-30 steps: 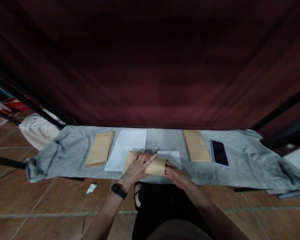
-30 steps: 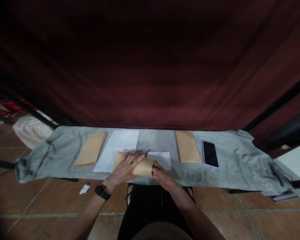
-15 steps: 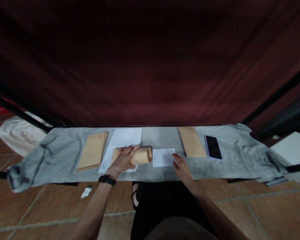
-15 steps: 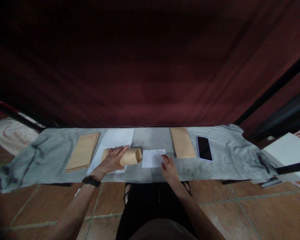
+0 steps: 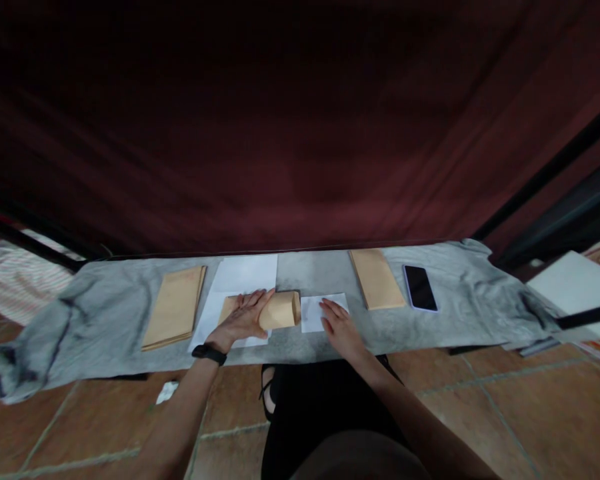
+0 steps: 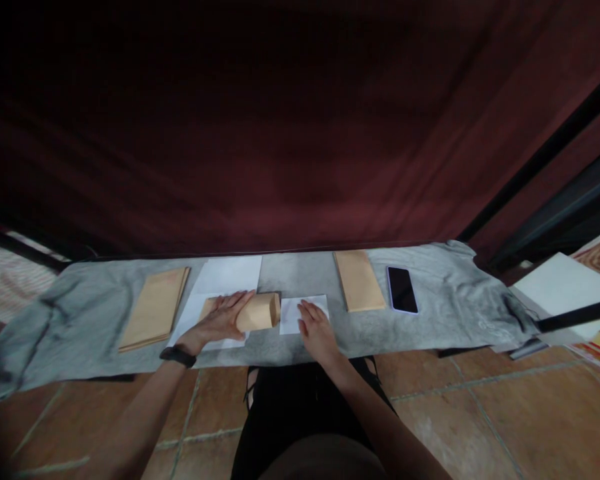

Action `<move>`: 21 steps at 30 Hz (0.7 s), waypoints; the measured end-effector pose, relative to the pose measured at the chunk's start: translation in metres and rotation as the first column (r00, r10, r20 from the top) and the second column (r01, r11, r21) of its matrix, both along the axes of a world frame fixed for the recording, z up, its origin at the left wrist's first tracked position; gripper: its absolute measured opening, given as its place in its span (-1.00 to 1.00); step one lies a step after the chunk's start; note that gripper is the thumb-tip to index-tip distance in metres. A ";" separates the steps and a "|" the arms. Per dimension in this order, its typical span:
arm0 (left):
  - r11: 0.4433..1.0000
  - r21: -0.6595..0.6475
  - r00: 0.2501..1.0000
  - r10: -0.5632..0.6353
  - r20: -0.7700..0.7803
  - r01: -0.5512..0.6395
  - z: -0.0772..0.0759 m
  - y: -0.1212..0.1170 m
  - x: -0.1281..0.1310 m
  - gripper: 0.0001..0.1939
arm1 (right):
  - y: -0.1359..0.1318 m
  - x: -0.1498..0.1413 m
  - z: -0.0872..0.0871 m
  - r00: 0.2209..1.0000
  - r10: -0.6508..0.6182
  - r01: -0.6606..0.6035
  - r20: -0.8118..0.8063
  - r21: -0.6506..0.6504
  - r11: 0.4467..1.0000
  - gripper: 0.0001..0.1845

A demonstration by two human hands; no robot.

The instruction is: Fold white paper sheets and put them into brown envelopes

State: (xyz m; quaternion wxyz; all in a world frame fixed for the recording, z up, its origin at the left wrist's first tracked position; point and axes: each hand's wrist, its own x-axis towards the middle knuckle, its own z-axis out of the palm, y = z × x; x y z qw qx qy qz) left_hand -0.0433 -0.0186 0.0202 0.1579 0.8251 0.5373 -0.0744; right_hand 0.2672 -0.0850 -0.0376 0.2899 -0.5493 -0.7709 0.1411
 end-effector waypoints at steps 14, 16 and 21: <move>1.000 -0.029 1.000 -0.002 0.019 0.002 -0.007 0.005 -0.004 0.22 | -0.014 0.010 -0.016 0.975 0.021 -0.018 0.222 -0.013 1.000 -0.45; 0.999 -0.034 1.000 0.007 0.028 -0.006 -0.005 0.005 -0.003 0.23 | -0.011 0.016 -0.013 0.960 0.041 -0.032 0.276 -0.036 0.999 -0.45; 1.000 -0.021 0.999 0.000 0.033 0.001 -0.001 0.003 -0.002 0.22 | 0.009 0.032 -0.003 0.947 -0.012 0.048 0.322 -0.106 0.993 -0.51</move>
